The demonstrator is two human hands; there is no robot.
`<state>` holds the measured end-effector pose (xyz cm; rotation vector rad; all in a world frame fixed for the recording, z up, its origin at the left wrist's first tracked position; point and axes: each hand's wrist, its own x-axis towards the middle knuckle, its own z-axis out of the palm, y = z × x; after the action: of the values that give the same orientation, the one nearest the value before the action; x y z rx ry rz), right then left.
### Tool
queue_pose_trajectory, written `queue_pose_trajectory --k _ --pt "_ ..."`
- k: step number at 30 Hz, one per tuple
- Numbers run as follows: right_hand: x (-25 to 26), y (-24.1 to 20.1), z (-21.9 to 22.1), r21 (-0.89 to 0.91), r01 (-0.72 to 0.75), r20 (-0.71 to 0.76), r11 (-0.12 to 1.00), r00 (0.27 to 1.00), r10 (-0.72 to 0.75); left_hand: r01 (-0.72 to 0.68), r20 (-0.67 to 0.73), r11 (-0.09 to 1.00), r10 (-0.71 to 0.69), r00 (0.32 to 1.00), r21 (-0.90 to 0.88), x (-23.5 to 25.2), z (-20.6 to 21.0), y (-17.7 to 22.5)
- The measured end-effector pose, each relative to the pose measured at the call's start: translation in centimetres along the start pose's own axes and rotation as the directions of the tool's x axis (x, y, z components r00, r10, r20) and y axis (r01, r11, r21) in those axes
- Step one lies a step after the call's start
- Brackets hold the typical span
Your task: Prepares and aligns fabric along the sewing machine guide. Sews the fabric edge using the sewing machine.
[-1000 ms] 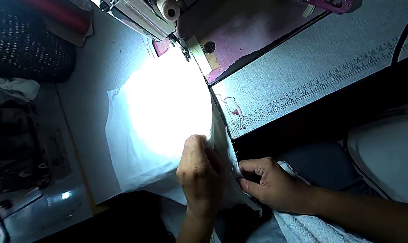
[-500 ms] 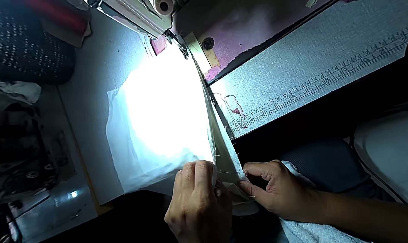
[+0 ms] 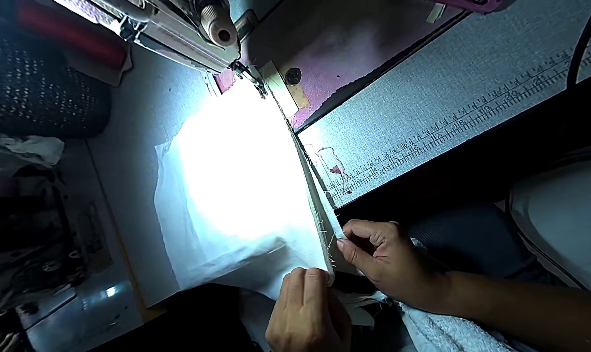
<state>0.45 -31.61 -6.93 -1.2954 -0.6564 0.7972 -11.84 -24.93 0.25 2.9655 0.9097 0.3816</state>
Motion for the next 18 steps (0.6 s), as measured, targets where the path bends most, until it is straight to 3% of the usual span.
queue_pose_trajectory --k 5,9,13,18 --pt "-0.2 0.1 0.1 0.073 -0.041 0.049 0.997 0.998 0.038 -0.002 -0.188 0.906 -0.086 0.978 -0.423 -0.2 3.4 -2.1" --pt "0.5 0.0 0.4 0.097 -0.028 -0.004 0.995 1.0 0.029 0.021 -0.175 0.801 -0.156 0.972 -0.599 0.1 4.4 -2.4" --pt "1.0 -0.1 0.6 0.051 0.015 -0.039 0.999 0.999 -0.013 -0.016 -0.237 0.797 -0.16 0.958 -0.604 1.1 4.0 -2.2" --pt "0.4 -0.4 0.6 -0.018 0.142 -0.023 0.99 0.99 -0.143 -0.118 -0.414 0.945 -0.021 0.91 -0.306 0.7 3.9 -2.3"
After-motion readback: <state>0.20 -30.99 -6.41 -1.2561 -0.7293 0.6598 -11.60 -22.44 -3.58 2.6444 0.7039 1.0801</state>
